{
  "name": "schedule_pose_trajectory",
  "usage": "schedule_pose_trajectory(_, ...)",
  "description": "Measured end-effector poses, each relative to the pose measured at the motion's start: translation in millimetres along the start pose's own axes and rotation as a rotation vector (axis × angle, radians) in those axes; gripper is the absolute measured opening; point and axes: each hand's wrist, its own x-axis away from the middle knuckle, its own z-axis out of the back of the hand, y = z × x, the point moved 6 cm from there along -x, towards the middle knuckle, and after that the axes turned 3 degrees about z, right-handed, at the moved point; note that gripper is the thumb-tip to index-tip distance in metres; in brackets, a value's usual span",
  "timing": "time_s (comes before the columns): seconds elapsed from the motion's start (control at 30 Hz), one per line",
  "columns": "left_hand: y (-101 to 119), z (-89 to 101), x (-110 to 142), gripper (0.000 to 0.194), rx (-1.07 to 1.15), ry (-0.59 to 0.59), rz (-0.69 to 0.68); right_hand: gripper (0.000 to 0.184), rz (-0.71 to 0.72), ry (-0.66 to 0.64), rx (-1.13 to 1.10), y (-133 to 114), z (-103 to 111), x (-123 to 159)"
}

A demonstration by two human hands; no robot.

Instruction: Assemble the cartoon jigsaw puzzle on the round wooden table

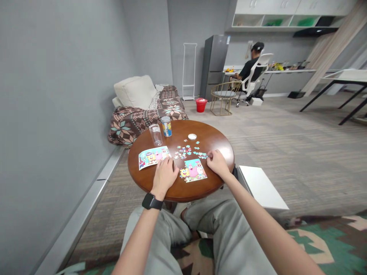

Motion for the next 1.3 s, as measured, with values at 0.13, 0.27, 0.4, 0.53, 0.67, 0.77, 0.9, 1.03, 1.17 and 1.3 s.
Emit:
schedule_pose_trajectory(0.13,-0.6,0.3,-0.6,0.029,0.043,-0.009,0.006,0.022,0.046,-0.026,0.053,-5.4,-1.6,2.0)
schedule_pose_trajectory(0.27,-1.3,-1.4,-1.1,0.03,0.047,-0.013,0.014,0.019,0.048,-0.014,0.021,-3.1,-2.0,2.3)
schedule_pose_trajectory(0.4,-2.0,-3.1,-1.5,0.03,0.045,0.0,0.015,0.014,0.044,0.013,-0.03,0.3,-2.7,2.1)
schedule_pose_trajectory(0.53,-2.1,-3.0,-1.5,0.031,0.041,-0.011,0.025,0.014,0.02,0.02,-0.005,-0.5,-0.9,2.8)
schedule_pose_trajectory(0.67,-1.5,-1.2,-1.5,0.029,0.045,-0.023,0.035,0.015,-0.079,0.056,0.096,-0.1,7.2,5.0)
schedule_pose_trajectory(0.77,-1.2,-0.8,-1.8,0.029,0.05,-0.028,0.04,0.014,-0.145,0.076,0.125,3.2,11.1,6.1)
schedule_pose_trajectory(0.9,-1.0,-2.0,-2.3,0.028,0.038,-0.031,0.039,0.015,-0.15,0.098,0.093,9.2,10.6,5.0)
schedule_pose_trajectory(1.03,-1.1,-3.1,-2.5,0.028,0.024,-0.028,0.034,0.015,-0.151,0.11,0.043,15.3,8.6,3.7)
schedule_pose_trajectory(1.17,-0.9,-3.0,-2.1,0.028,0.018,-0.028,0.033,0.014,-0.172,0.108,0.005,18.6,7.6,2.8)
schedule_pose_trajectory(1.3,-0.5,-1.5,-1.7,0.027,0.03,-0.017,0.032,0.014,-0.179,0.099,-0.002,18.8,7.7,1.9)
